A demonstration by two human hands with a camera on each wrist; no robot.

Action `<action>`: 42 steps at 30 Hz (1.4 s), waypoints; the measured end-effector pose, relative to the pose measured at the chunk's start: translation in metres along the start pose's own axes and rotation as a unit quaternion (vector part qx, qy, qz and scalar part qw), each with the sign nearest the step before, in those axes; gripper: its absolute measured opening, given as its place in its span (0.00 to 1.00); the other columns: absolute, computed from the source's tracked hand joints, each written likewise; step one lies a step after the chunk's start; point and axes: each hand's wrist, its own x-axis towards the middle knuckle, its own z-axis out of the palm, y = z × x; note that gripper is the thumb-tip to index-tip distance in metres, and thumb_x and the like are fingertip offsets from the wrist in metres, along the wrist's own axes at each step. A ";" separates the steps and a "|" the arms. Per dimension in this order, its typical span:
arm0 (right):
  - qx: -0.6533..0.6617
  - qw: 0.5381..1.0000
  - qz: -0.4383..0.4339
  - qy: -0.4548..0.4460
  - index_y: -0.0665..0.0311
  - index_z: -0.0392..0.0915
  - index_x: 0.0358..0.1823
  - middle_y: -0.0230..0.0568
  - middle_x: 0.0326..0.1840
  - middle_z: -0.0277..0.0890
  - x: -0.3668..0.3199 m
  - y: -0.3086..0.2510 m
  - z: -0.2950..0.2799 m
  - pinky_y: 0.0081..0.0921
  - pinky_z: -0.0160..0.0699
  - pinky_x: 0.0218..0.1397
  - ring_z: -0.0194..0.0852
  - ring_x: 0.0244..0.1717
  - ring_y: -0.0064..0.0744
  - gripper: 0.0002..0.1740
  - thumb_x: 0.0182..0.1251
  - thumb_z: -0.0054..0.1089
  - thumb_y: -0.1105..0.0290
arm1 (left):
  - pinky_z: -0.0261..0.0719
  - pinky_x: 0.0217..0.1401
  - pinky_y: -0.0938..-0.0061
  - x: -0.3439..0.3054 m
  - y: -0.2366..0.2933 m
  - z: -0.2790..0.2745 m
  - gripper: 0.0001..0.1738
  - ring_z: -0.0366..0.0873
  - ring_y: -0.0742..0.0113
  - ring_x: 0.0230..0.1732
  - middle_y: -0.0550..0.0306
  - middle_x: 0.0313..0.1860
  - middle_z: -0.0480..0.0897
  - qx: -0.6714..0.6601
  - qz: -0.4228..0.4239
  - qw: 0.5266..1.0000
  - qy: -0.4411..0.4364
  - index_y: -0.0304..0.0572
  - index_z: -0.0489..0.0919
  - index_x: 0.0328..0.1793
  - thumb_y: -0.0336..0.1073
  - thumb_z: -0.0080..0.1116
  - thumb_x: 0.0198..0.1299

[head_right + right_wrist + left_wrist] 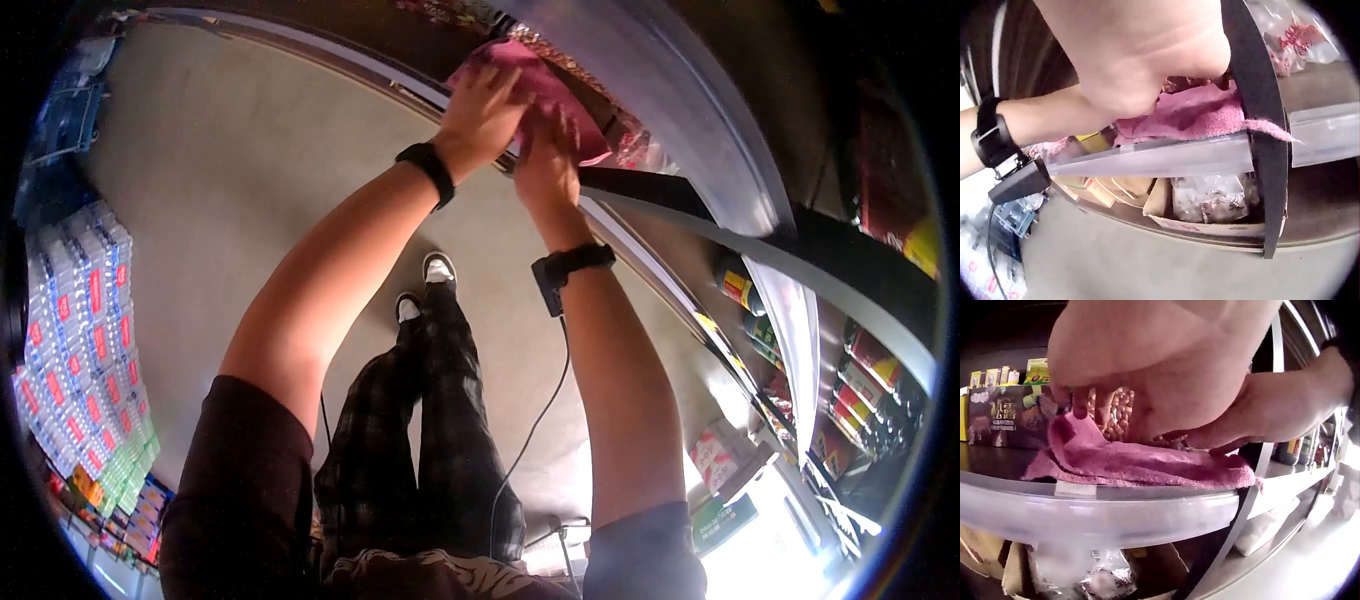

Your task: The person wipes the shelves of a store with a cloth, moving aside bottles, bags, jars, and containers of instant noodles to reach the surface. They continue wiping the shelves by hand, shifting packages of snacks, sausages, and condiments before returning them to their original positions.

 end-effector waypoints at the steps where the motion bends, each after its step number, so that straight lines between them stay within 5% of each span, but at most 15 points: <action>1: -0.003 1.000 -0.006 -0.002 0.68 0.64 0.69 0.61 0.71 0.63 0.004 0.005 0.006 0.53 0.54 0.76 0.57 0.73 0.61 0.27 0.69 0.51 0.73 | 0.74 0.59 0.52 -0.002 -0.003 0.010 0.23 0.72 0.42 0.60 0.43 0.62 0.76 -0.023 -0.008 1.000 0.004 0.52 0.83 0.58 0.34 0.56 0.54; 3: -0.036 0.999 0.005 -0.020 0.66 0.59 0.73 0.61 0.73 0.59 0.010 0.010 0.018 0.60 0.44 0.77 0.54 0.73 0.65 0.29 0.72 0.47 0.70 | 0.73 0.62 0.51 -0.007 -0.013 0.017 0.23 0.71 0.40 0.62 0.42 0.64 0.75 -0.025 -0.039 0.999 -0.024 0.55 0.83 0.59 0.35 0.55 0.55; 5: -0.066 0.997 -0.002 -0.038 0.65 0.58 0.74 0.61 0.74 0.57 0.006 0.009 0.027 0.61 0.44 0.77 0.52 0.74 0.66 0.29 0.73 0.47 0.68 | 0.72 0.66 0.49 -0.010 -0.015 0.023 0.24 0.68 0.37 0.66 0.37 0.68 0.70 -0.032 -0.070 0.994 -0.075 0.64 0.82 0.61 0.36 0.55 0.58; 9: -0.129 0.984 0.045 -0.111 0.63 0.58 0.74 0.64 0.77 0.50 0.003 -0.024 0.026 0.58 0.49 0.76 0.49 0.74 0.71 0.29 0.75 0.46 0.64 | 0.77 0.61 0.48 -0.022 -0.025 0.004 0.22 0.71 0.34 0.63 0.34 0.68 0.69 -0.029 -0.105 0.989 -0.103 0.63 0.83 0.60 0.37 0.53 0.59; 13: -0.024 0.995 -0.005 -0.092 0.62 0.57 0.75 0.60 0.78 0.50 0.021 -0.046 0.043 0.60 0.46 0.77 0.46 0.75 0.72 0.30 0.75 0.46 0.61 | 0.78 0.60 0.51 -0.033 -0.059 -0.009 0.20 0.71 0.34 0.64 0.35 0.68 0.71 0.000 -0.112 0.990 -0.089 0.63 0.84 0.57 0.41 0.52 0.60; 18: -0.040 0.991 -0.052 -0.116 0.67 0.56 0.74 0.62 0.76 0.52 0.053 -0.082 0.061 0.59 0.46 0.78 0.46 0.75 0.71 0.31 0.74 0.46 0.61 | 0.74 0.63 0.51 -0.035 -0.106 -0.027 0.17 0.70 0.38 0.67 0.37 0.67 0.72 -0.009 -0.151 0.982 -0.117 0.62 0.86 0.54 0.44 0.52 0.62; 21: -0.090 0.989 -0.094 -0.073 0.70 0.57 0.73 0.63 0.75 0.53 0.075 -0.095 0.089 0.60 0.44 0.78 0.49 0.74 0.71 0.33 0.72 0.48 0.60 | 0.63 0.73 0.51 -0.034 -0.142 -0.033 0.16 0.64 0.40 0.72 0.42 0.70 0.71 -0.018 -0.174 0.977 -0.119 0.64 0.87 0.51 0.45 0.51 0.61; 24: -0.137 0.969 -0.188 -0.077 0.72 0.57 0.73 0.63 0.73 0.56 0.099 -0.110 0.097 0.58 0.43 0.79 0.50 0.74 0.69 0.34 0.71 0.49 0.60 | 0.63 0.72 0.51 -0.037 -0.175 -0.038 0.16 0.66 0.40 0.71 0.41 0.71 0.70 -0.014 -0.179 0.978 -0.109 0.64 0.87 0.50 0.44 0.51 0.61; 31: -0.198 0.952 -0.203 -0.117 0.73 0.59 0.71 0.59 0.72 0.60 0.162 -0.187 0.118 0.54 0.43 0.80 0.50 0.76 0.63 0.32 0.72 0.48 0.60 | 0.64 0.72 0.51 -0.042 -0.265 -0.060 0.16 0.67 0.39 0.70 0.40 0.70 0.71 -0.018 -0.177 0.980 -0.092 0.62 0.87 0.50 0.43 0.52 0.61; 34: -0.103 0.973 -0.136 -0.152 0.73 0.55 0.73 0.67 0.76 0.51 0.185 -0.223 0.129 0.50 0.46 0.80 0.46 0.77 0.67 0.33 0.73 0.48 0.63 | 0.68 0.69 0.50 -0.051 -0.307 -0.070 0.16 0.70 0.40 0.68 0.40 0.68 0.73 -0.017 -0.165 0.985 -0.048 0.59 0.86 0.52 0.42 0.53 0.61; 42: -0.091 0.972 -0.198 -0.093 0.66 0.58 0.74 0.65 0.75 0.54 0.262 -0.270 0.195 0.54 0.48 0.78 0.48 0.76 0.68 0.33 0.70 0.52 0.64 | 0.60 0.75 0.53 -0.054 -0.415 -0.097 0.15 0.63 0.41 0.72 0.42 0.71 0.69 -0.009 -0.215 0.973 -0.083 0.65 0.87 0.51 0.44 0.52 0.64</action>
